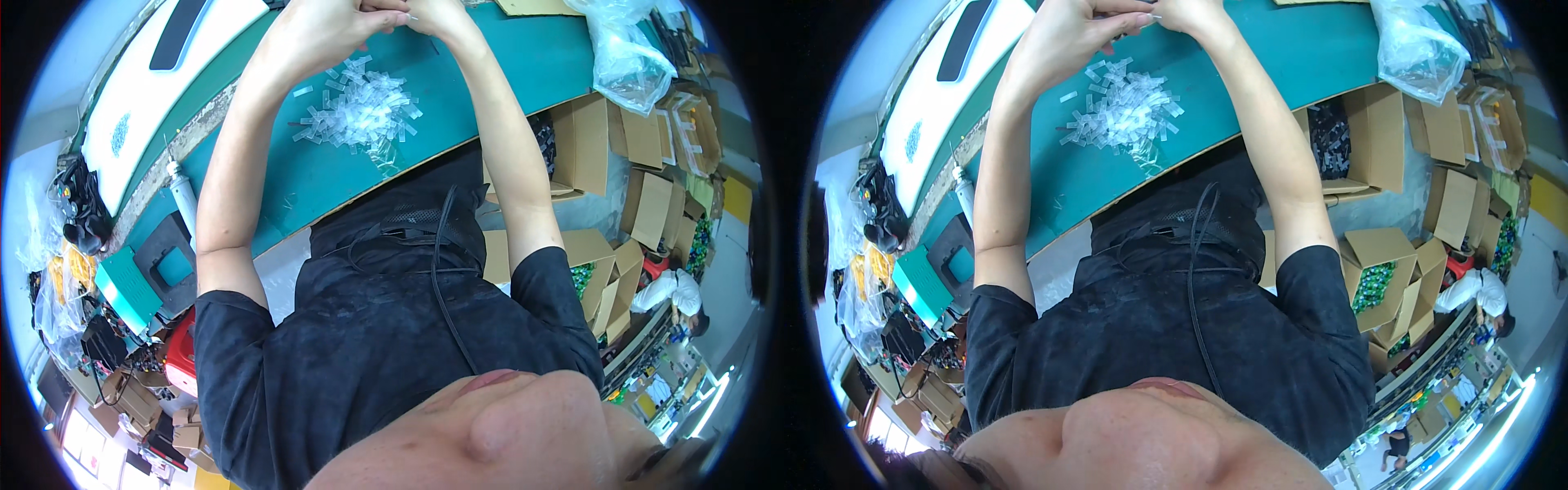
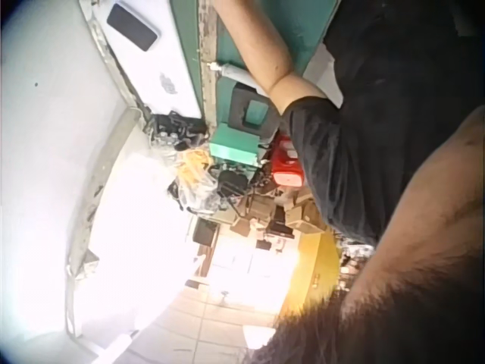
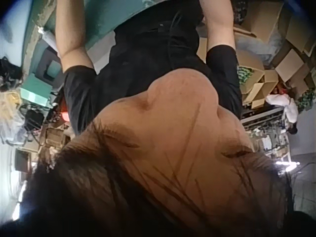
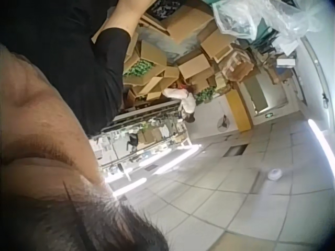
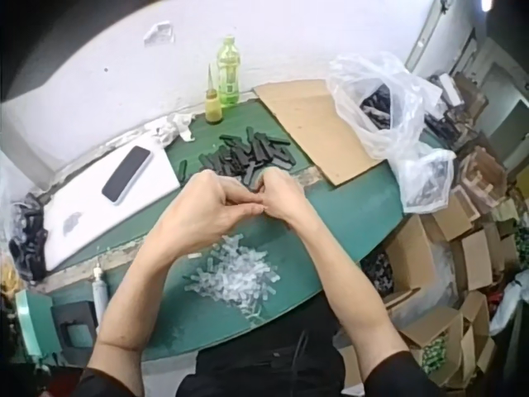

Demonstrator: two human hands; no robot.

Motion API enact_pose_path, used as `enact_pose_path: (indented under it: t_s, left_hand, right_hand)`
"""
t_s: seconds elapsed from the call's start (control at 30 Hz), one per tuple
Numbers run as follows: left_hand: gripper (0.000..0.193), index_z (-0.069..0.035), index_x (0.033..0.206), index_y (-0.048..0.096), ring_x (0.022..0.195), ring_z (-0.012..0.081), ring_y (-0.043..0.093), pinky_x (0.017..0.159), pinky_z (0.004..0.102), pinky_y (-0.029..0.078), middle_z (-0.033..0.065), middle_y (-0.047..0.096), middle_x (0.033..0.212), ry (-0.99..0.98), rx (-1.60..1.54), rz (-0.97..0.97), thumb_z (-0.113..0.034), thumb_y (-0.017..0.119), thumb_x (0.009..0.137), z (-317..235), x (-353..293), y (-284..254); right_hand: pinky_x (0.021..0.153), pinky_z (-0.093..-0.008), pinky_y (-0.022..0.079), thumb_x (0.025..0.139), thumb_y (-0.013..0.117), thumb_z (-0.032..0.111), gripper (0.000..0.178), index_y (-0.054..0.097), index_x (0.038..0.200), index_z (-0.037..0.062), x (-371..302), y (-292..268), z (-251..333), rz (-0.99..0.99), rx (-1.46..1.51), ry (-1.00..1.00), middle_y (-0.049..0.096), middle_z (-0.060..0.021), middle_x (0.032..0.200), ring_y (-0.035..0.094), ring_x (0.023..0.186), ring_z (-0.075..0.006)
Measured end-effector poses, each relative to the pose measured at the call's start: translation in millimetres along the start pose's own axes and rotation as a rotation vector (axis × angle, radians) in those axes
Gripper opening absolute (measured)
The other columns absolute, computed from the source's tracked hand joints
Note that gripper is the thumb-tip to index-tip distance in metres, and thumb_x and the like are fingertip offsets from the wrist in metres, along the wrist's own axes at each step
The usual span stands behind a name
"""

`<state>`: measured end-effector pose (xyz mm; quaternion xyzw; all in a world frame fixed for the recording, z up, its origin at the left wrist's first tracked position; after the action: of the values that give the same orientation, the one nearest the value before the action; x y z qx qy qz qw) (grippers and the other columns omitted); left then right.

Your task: Assembling small plastic parts into electronic component housings at a workbench.

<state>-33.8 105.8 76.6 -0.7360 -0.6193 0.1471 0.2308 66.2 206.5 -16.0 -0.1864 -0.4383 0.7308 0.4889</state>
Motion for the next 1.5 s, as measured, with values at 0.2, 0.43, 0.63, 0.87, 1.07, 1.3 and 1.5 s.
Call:
enact_pose_path:
  t_s: [0.2, 0.43, 0.63, 0.87, 1.07, 1.3, 1.5]
  left_hand:
    - [0.020, 0.004, 0.108, 0.078, 0.062, 0.0093, 0.062, 0.056, 0.0274, 0.051, 0.0097, 0.075, 0.079, -0.132, -0.164, 0.039, -0.006, 0.073, 0.091, 11.5, 4.3, 7.9]
    - [0.018, 0.005, 0.108, 0.076, 0.064, 0.0083, 0.061, 0.057, 0.0255, 0.050, 0.0061, 0.073, 0.080, -0.156, -0.195, 0.008, -0.006, 0.070, 0.095, 8.1, -1.8, 2.3]
    - [0.016, 0.007, 0.103, 0.075, 0.063, 0.0079, 0.056, 0.056, 0.0256, 0.046, 0.0037, 0.068, 0.074, -0.028, -0.196, -0.020, -0.004, 0.068, 0.095, 3.2, -0.2, -6.0]
    - [0.016, 0.007, 0.100, 0.074, 0.065, 0.0155, 0.062, 0.060, 0.0314, 0.050, 0.0131, 0.071, 0.077, 0.061, -0.117, -0.057, -0.007, 0.070, 0.093, -10.9, -3.4, 1.0]
    - [0.016, 0.007, 0.098, 0.072, 0.077, 0.0347, 0.070, 0.069, 0.0407, 0.054, 0.0221, 0.071, 0.086, 0.274, -0.011, -0.081, -0.008, 0.069, 0.091, -33.1, -9.7, 5.6]
    - [0.016, 0.006, 0.097, 0.073, 0.080, 0.0388, 0.070, 0.071, 0.0427, 0.055, 0.0234, 0.071, 0.086, 0.215, 0.045, -0.003, -0.007, 0.068, 0.089, -28.4, -6.2, 13.6]
    - [0.015, 0.006, 0.095, 0.073, 0.080, 0.0396, 0.071, 0.073, 0.0414, 0.056, 0.0226, 0.072, 0.084, 0.373, 0.131, -0.032, -0.006, 0.068, 0.088, -37.4, -12.3, 15.9]
  right_hand:
    - [0.071, -0.0489, 0.055, 0.072, 0.085, 0.030, 0.033, 0.073, 0.079, -0.0001, 1.6, 7.8, 1.0, 0.203, -0.060, 0.003, 0.072, -0.0245, 0.082, 0.072, 0.084, -0.0408]
    - [0.072, -0.0442, 0.056, 0.078, 0.081, 0.019, 0.025, 0.074, 0.089, -0.0021, -9.4, -1.1, 14.9, 0.098, 0.031, -0.017, 0.074, -0.0218, 0.083, 0.073, 0.082, -0.0354]
    - [0.073, -0.0355, 0.055, 0.086, 0.073, 0.003, 0.020, 0.074, 0.105, -0.0027, -66.3, -19.7, -32.3, -0.182, 0.993, 0.204, 0.074, -0.0153, 0.091, 0.071, 0.079, -0.0231]
    - [0.086, -0.0420, 0.065, 0.095, 0.070, -0.003, 0.017, 0.070, 0.112, -0.0073, -105.9, -32.2, -32.2, -0.206, 1.272, -0.054, 0.076, -0.0190, 0.105, 0.076, 0.096, -0.0284]
    - [0.089, -0.0450, 0.065, 0.093, 0.071, -0.006, 0.019, 0.070, 0.112, -0.0072, -110.5, -33.7, -35.6, -0.271, 1.260, -0.114, 0.075, -0.0187, 0.106, 0.075, 0.095, -0.0265]
    - [0.088, -0.0430, 0.066, 0.092, 0.072, -0.007, 0.021, 0.071, 0.114, -0.0083, -113.4, -33.4, -25.2, -0.261, 1.156, -0.086, 0.075, -0.0172, 0.105, 0.075, 0.093, -0.0246]
    - [0.083, -0.0398, 0.066, 0.093, 0.072, -0.006, 0.021, 0.071, 0.114, -0.0081, -118.0, -34.0, -21.0, -0.281, 1.027, -0.079, 0.075, -0.0162, 0.103, 0.075, 0.091, -0.0242]
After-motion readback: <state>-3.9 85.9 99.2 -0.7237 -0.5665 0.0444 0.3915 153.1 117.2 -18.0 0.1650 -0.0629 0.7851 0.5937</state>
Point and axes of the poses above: each hand's wrist, its own x-axis towards the middle knuckle, its own y-axis out of the palm, z = x × y, the point moved 10 cm from there along x, towards the middle knuckle
